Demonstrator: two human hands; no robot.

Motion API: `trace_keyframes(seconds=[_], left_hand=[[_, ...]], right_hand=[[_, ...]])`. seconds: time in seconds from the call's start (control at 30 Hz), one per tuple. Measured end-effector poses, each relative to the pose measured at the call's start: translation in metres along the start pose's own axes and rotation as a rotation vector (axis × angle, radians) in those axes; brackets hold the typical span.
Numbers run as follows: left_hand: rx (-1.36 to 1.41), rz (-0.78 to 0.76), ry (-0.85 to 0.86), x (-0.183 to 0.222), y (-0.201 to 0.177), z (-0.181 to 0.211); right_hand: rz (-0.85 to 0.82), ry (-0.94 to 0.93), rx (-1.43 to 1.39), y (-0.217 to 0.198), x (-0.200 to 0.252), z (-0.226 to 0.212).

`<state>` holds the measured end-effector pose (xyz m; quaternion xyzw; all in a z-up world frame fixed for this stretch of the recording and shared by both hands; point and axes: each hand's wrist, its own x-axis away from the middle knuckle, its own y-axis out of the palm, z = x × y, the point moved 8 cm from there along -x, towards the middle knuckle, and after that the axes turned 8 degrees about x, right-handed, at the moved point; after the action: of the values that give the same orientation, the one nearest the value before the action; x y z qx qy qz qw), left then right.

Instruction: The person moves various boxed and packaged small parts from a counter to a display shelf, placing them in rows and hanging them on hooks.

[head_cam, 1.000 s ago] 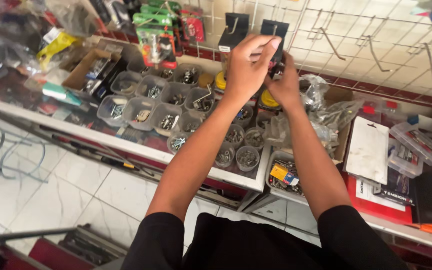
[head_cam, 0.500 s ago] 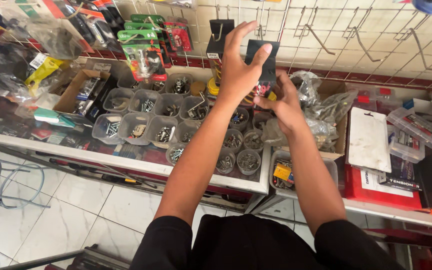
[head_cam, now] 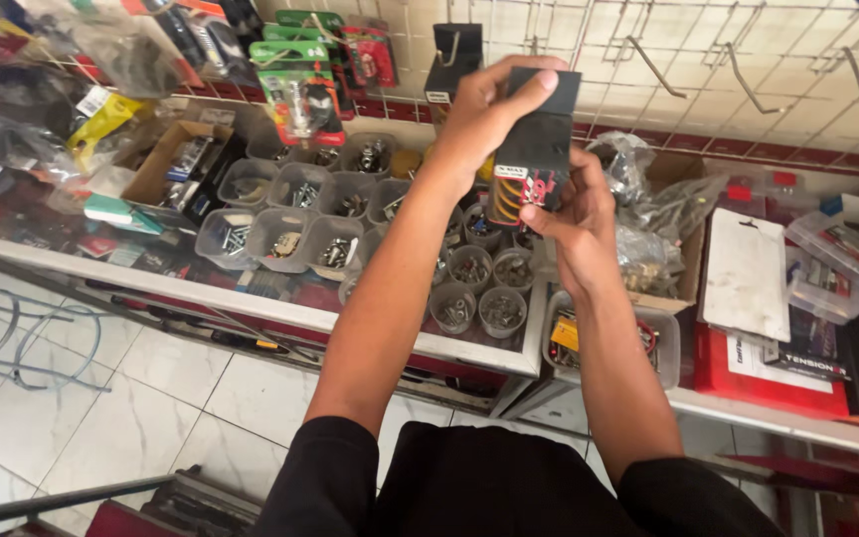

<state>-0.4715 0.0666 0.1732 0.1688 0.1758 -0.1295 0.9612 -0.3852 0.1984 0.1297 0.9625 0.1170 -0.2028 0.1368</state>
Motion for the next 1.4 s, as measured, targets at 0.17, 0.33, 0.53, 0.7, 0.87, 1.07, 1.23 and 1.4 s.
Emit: trace_keyframes(seconds=[0.17, 0.33, 0.53, 0.7, 0.87, 1.07, 1.23, 1.4], left_hand=[[-0.041, -0.057, 0.158, 0.04, 0.006, 0.012], [0.039, 0.007, 0.14, 0.131, 0.001, -0.008], [-0.3, 0.167, 0.113, 0.181, -0.023, -0.023], [-0.092, 0.341, 0.058, 0.217, -0.042, -0.031], [-0.14, 0.49, 0.024, 0.252, -0.041, -0.032], [-0.29, 0.675, 0.096, 0.304, -0.032, -0.024], [-0.263, 0.811, 0.113, 0.347, -0.029, -0.016], [-0.241, 0.962, 0.186, 0.385, -0.031, -0.005]], right_hand=[[0.007, -0.003, 0.014, 0.002, 0.017, 0.002], [-0.048, 0.075, -0.001, 0.009, 0.041, 0.017], [-0.136, 0.183, 0.014, 0.029, 0.058, 0.045], [-0.302, 0.202, -0.071, 0.049, 0.072, 0.055], [-0.367, 0.283, -0.12, 0.058, 0.091, 0.068], [-0.495, 0.358, -0.176, 0.074, 0.119, 0.087], [-0.623, 0.398, -0.233, 0.102, 0.147, 0.091], [-0.782, 0.377, -0.274, 0.138, 0.164, 0.084]])
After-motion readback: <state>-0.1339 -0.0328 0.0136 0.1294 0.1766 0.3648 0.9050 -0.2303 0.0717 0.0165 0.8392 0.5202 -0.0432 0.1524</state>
